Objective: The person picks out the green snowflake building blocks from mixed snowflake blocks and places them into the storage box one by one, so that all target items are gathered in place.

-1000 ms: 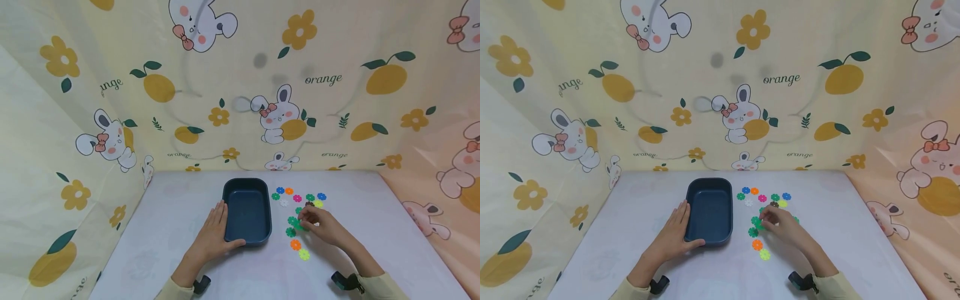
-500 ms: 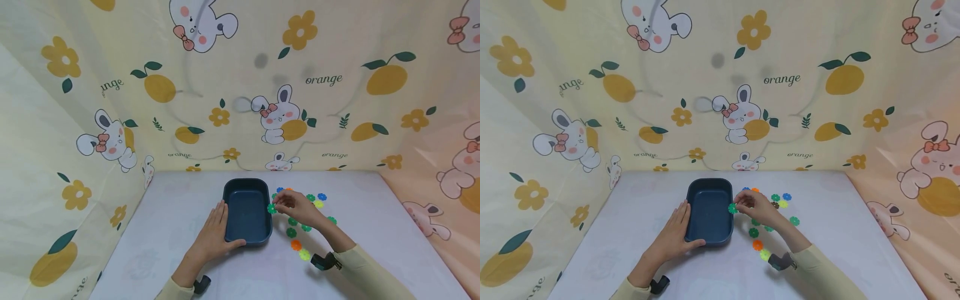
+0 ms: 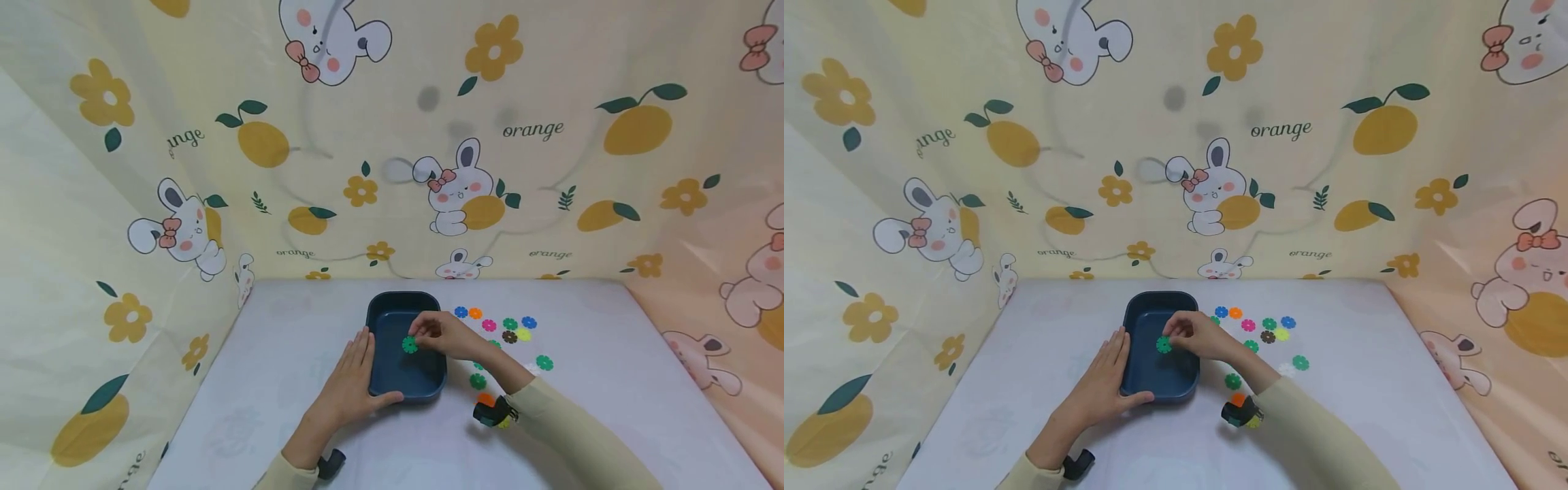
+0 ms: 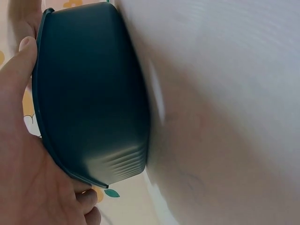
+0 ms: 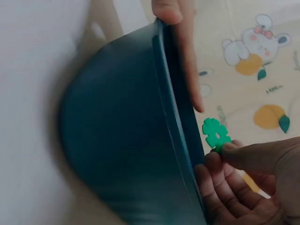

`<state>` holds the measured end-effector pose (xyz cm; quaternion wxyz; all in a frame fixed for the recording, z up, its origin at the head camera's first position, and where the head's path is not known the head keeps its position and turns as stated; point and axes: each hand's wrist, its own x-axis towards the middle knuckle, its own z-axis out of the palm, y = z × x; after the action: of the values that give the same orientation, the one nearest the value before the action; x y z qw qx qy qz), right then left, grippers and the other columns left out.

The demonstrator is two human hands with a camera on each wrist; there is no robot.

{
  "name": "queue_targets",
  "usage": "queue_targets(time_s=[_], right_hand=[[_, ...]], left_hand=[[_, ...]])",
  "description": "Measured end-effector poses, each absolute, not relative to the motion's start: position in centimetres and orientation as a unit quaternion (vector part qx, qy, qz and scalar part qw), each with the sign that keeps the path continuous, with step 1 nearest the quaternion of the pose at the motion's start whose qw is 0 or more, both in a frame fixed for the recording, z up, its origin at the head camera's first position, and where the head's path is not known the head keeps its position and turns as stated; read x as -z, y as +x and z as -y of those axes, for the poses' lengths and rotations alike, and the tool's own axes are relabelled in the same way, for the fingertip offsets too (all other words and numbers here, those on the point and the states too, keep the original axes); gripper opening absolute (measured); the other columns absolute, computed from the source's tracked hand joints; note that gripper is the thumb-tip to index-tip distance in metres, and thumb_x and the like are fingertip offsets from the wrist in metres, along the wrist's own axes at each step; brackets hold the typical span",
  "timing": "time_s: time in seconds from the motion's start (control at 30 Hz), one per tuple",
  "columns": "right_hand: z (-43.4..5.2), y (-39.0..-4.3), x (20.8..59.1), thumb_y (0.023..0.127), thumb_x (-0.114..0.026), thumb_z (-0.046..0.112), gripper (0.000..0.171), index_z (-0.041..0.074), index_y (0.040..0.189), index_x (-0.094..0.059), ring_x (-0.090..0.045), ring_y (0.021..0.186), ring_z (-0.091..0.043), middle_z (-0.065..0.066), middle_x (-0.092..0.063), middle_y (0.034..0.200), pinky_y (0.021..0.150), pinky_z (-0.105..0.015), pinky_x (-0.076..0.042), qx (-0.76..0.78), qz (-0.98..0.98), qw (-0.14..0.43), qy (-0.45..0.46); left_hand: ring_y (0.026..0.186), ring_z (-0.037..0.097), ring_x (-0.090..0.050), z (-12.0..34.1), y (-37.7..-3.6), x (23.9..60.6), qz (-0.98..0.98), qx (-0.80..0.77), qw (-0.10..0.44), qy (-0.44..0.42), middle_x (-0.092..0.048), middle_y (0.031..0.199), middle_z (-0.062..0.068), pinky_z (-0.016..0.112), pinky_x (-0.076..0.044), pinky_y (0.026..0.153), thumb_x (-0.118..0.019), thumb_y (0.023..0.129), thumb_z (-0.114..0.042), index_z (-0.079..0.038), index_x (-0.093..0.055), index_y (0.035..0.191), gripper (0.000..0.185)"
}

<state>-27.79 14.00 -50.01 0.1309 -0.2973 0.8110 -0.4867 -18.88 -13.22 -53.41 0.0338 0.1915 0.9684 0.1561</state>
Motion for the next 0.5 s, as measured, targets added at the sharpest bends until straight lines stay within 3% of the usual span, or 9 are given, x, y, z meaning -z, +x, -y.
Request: queue_targets(time_s=[0.5], right_hand=[[-9.4, -29.1, 51.2, 0.101, -0.073, 0.001, 0.006, 0.004, 0.105, -0.075, -0.073, 0.082, -0.016, -0.005, -0.074, 0.091, 0.080, -0.031, -0.066, 0.453, -0.824, 0.207, -0.271]], left_hand=[[0.167, 0.028, 0.000, 13.3, -18.9, 53.1, -0.965, -0.167, 0.035, 0.197, 0.000, 0.181, 0.015, 0.049, -0.009, 0.136, -0.056, 0.088, -0.090, 0.000, -0.009, 0.171, 0.131]])
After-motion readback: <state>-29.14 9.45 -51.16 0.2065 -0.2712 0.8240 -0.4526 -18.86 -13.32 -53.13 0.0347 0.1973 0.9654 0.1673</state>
